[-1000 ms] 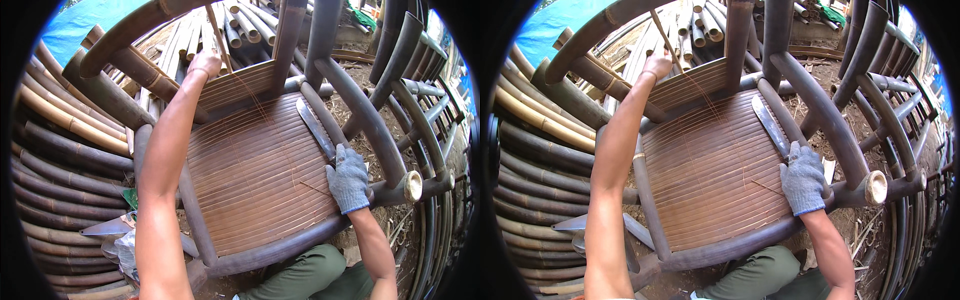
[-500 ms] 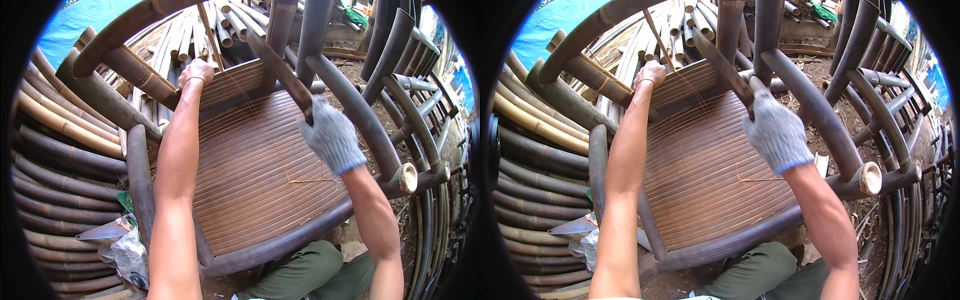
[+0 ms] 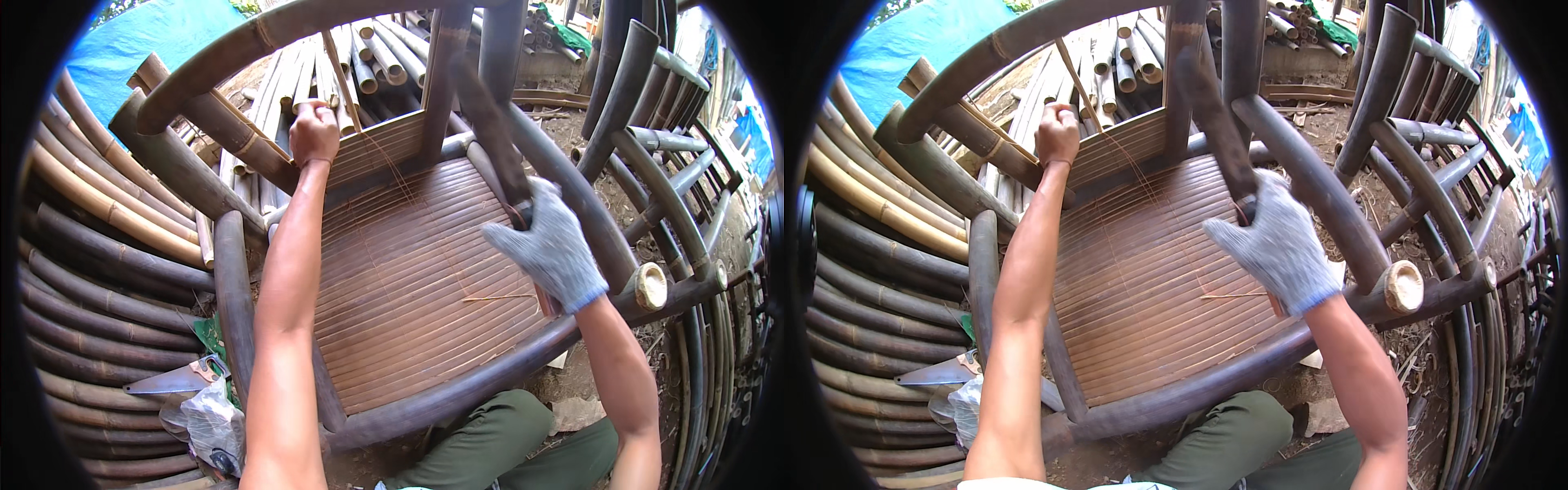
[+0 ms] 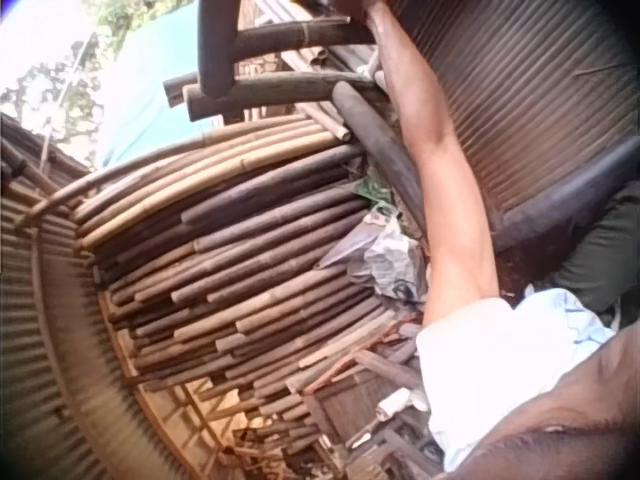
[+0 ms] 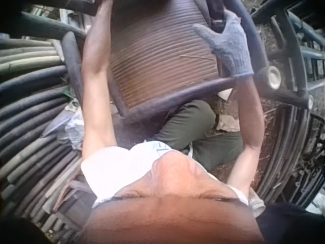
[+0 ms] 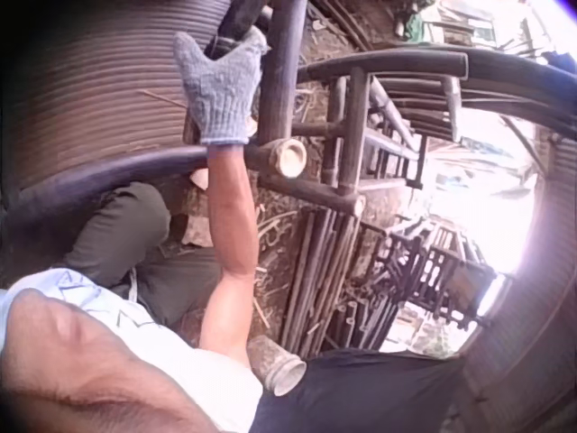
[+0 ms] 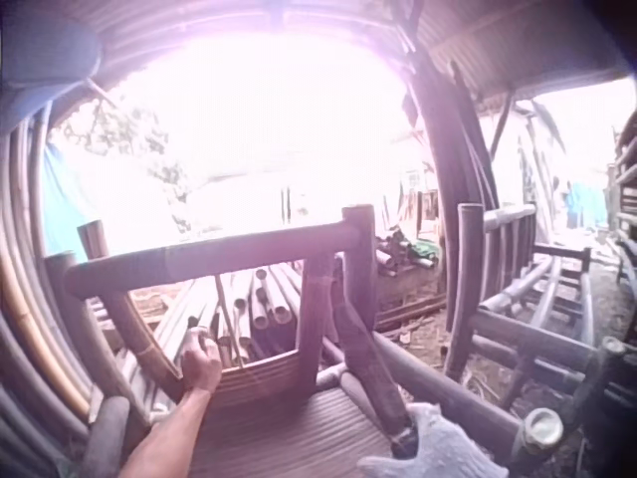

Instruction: The person whittles and thins a bamboo strip using a blade against a wooden block, then uses the blade to shave and smooth several additional bamboo segments.

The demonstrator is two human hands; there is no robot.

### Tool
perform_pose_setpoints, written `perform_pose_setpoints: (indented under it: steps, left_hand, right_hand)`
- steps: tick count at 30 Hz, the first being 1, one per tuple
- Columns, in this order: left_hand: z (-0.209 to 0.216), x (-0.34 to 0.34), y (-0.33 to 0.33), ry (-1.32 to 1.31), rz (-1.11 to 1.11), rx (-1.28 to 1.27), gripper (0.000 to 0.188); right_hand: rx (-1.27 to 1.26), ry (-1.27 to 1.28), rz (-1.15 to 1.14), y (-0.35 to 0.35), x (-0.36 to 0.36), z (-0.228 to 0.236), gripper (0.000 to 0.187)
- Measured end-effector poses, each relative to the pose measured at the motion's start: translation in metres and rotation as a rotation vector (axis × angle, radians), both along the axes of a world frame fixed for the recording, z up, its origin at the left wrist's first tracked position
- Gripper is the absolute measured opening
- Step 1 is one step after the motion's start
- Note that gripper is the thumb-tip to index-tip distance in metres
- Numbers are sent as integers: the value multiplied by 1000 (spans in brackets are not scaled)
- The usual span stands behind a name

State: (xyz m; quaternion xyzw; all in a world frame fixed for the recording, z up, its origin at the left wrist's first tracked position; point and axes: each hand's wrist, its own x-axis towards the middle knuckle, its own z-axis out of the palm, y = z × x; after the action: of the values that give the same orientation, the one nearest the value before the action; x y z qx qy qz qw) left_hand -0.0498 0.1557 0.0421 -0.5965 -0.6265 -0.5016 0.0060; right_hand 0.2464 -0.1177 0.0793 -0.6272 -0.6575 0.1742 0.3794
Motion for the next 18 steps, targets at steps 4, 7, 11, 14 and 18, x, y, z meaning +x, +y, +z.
perform_pose_setpoints:
  steps: [4,7,11,14,18]
  left_hand:
    - [-7,41,-42,335,-196,549,16]
    - [-10,140,-132,455,-947,378,38]
    - [-9,198,-251,639,-1520,-164,69]
    - [-4,232,-297,635,-1433,-9,50]
    - [-3,262,-334,700,-1444,-69,46]
  right_hand:
    - [-284,556,-95,-74,34,39,52]
    - [-155,851,-262,-122,88,41,45]
    - [66,1084,-225,-180,142,43,41]
    - [176,1041,-275,-243,183,38,42]
    - [15,743,-655,-340,232,8,54]
